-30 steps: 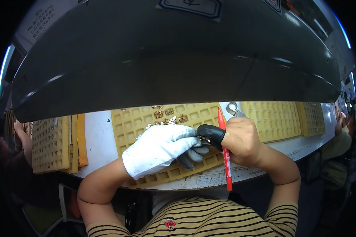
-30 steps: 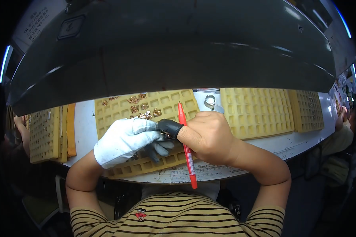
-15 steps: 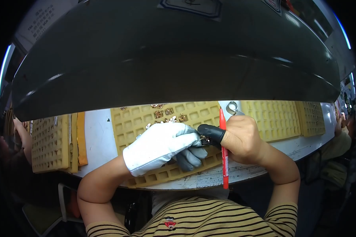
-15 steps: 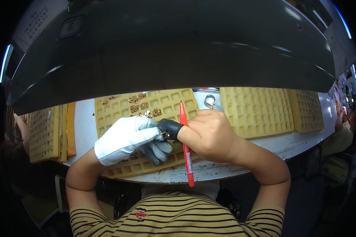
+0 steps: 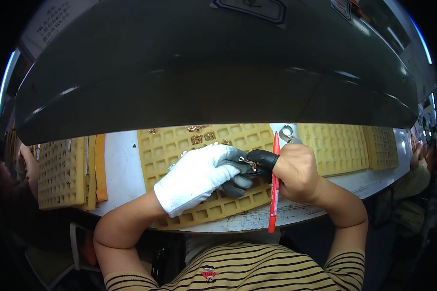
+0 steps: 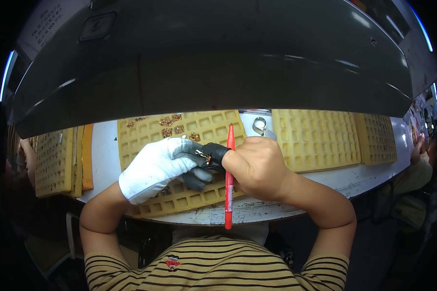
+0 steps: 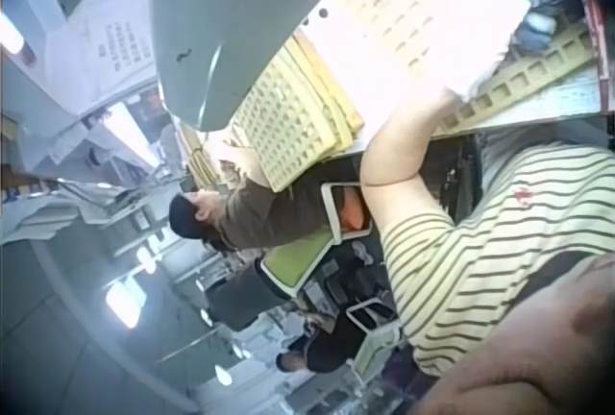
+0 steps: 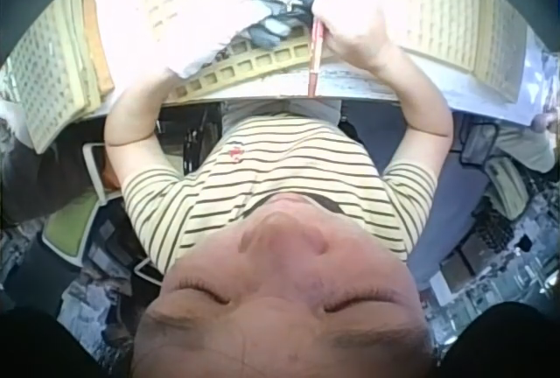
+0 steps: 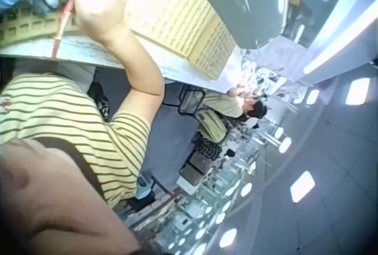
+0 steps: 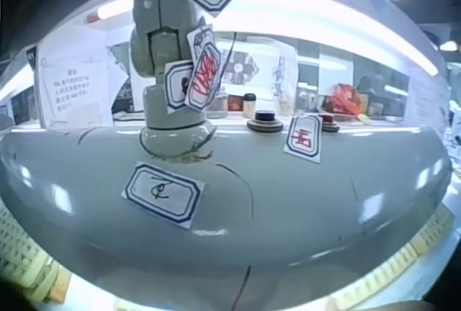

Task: Inspecting and sorting small jewelry components at a workshop station.

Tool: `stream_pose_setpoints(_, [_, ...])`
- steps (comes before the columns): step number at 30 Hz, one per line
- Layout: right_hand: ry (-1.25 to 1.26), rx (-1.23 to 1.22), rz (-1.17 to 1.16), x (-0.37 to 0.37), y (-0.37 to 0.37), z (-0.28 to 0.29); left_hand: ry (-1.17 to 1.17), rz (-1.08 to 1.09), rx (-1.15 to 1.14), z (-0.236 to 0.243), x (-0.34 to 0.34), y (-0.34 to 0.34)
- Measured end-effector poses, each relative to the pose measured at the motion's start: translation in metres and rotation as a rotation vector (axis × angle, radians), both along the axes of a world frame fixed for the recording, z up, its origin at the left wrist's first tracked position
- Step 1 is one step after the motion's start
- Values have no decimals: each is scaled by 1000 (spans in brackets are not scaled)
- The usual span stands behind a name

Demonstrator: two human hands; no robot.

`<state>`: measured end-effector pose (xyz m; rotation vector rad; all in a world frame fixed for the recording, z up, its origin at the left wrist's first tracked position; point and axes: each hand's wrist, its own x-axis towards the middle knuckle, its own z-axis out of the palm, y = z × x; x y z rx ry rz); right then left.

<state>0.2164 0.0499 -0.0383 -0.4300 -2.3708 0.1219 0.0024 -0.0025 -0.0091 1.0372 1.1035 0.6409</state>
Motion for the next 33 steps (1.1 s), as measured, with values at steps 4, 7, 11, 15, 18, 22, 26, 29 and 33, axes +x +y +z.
stream_pose_setpoints(4, [-35,125,-23,6,0,-3,66,-123,65,13,2,3])
stream_pose_setpoints(7, [-83,226,-43,3,-5,3,92,-139,124,9,3,1])
stream_pose_setpoints(11, [-108,203,-35,1,-11,3,321,-134,239,9,-1,2])
stream_pose_setpoints(15, [-127,11,34,9,-2,7,345,-70,126,15,1,3])
stream_pose_setpoints(18, [-48,-17,-19,10,0,2,417,-78,188,11,6,3])
stream_pose_setpoints(22, [-82,3,2,8,-2,0,539,-159,498,-3,3,-2])
stream_pose_setpoints(26, [-57,-36,-8,8,1,0,450,-68,302,0,5,0])
stream_pose_setpoints(29, [-10,-12,-44,6,1,-1,431,-9,358,3,4,0])
stream_pose_setpoints(33, [-83,59,-36,11,2,4,389,46,269,17,5,0])
